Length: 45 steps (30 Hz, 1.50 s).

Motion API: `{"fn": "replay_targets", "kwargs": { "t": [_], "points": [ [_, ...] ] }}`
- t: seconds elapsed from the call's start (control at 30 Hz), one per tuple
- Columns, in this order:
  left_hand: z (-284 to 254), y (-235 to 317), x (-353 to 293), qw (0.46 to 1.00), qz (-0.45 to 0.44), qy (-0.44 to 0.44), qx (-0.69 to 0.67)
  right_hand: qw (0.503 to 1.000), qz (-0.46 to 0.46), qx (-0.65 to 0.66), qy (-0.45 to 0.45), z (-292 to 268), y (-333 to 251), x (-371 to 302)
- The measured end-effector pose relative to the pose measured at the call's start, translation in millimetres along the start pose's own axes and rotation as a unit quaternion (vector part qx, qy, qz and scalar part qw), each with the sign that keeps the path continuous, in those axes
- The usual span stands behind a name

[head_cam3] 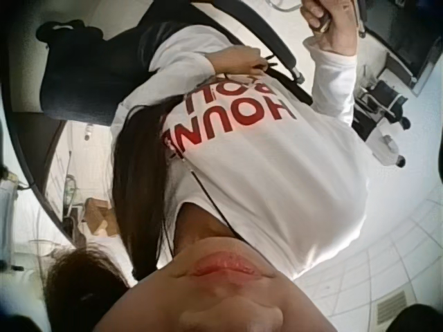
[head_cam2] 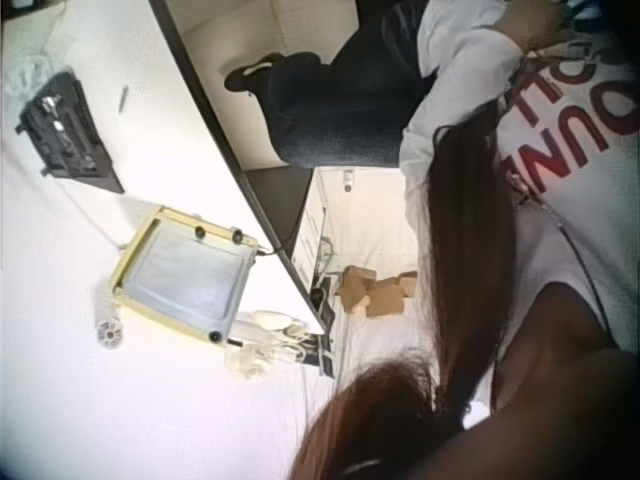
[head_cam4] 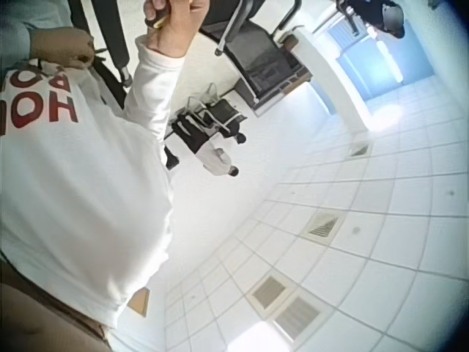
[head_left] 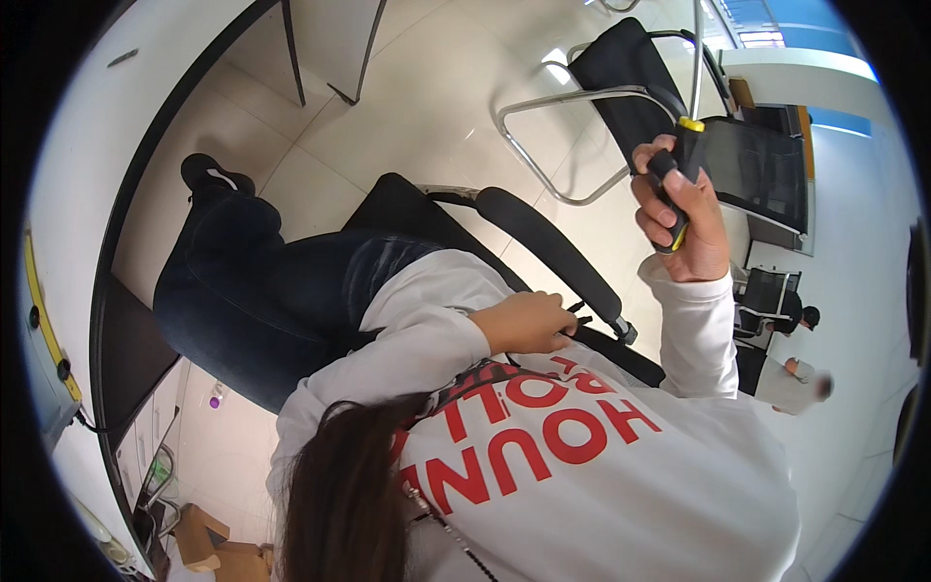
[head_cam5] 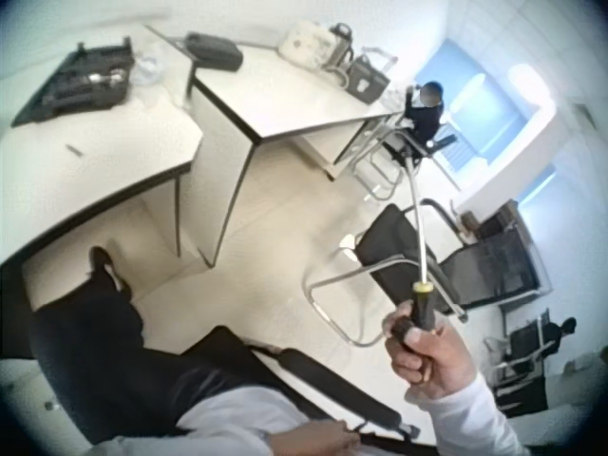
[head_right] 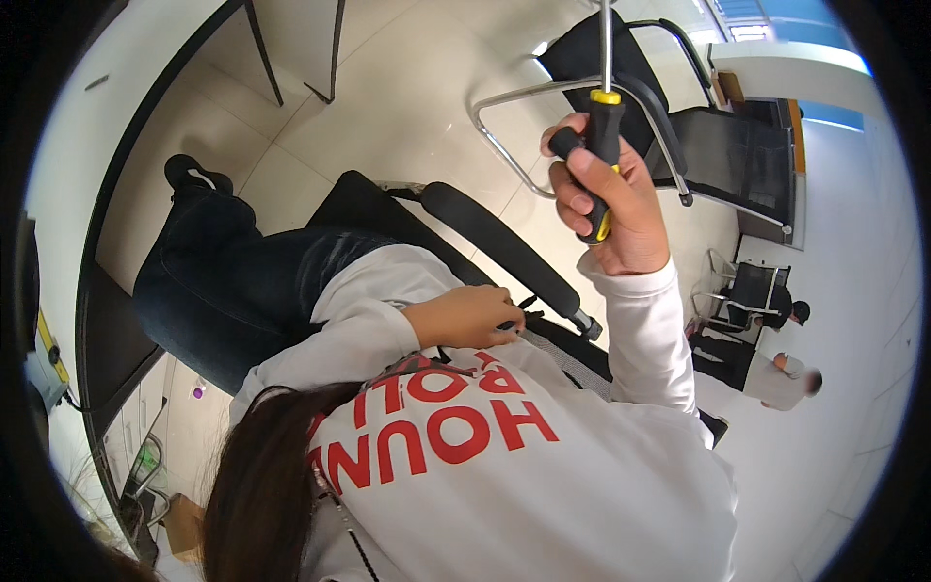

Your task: The person uses a screwdriver to tighten screws on the corners of a yellow and silver electronic device. They rotate the device to access different sides and continue securing the casing with screws.

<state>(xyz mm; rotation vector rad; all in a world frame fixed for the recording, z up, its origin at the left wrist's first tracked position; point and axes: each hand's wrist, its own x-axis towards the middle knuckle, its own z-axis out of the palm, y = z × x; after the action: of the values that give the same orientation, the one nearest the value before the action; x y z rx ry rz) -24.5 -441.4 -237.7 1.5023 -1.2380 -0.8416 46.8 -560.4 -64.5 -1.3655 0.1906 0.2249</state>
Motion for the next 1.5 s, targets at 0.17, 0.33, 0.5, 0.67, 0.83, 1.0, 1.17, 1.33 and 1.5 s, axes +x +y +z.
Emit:
{"fn": "replay_targets", "kwargs": {
  "t": [0.17,0.33,0.5,0.67,0.83,1.0,1.17,1.33,1.5],
  "points": [
    [7,-8,6,0.994,-0.101,0.026,0.019,0.999,0.024,0.034,0.01,-14,14,4],
    [0,-17,25,0.991,-0.076,-0.106,-0.032,0.998,0.003,0.058,0.011,-24,12,4],
    [11,-30,28,0.99,-0.012,-0.092,-0.105,0.997,0.005,0.073,0.026,-35,17,1],
    [18,-23,33,0.983,-0.018,-0.162,-0.086,0.998,0.004,0.065,0.018,-38,21,-2],
    [17,6,46,0.956,-0.101,-0.245,-0.122,0.995,0.01,0.101,0.008,-40,21,4],
    [66,-34,52,0.947,-0.101,-0.213,-0.217,0.995,0.04,0.09,-0.024,-15,24,9],
    [39,-23,64,0.985,-0.068,-0.129,-0.094,0.99,0.034,0.082,-0.107,10,9,35],
    [10,-23,48,0.994,-0.102,-0.022,-0.041,0.951,-0.008,0.112,-0.29,110,-2,66],
    [0,-13,50,0.994,-0.104,0.0,-0.014,0.91,-0.03,0.179,-0.372,159,2,61]
  ]
}}
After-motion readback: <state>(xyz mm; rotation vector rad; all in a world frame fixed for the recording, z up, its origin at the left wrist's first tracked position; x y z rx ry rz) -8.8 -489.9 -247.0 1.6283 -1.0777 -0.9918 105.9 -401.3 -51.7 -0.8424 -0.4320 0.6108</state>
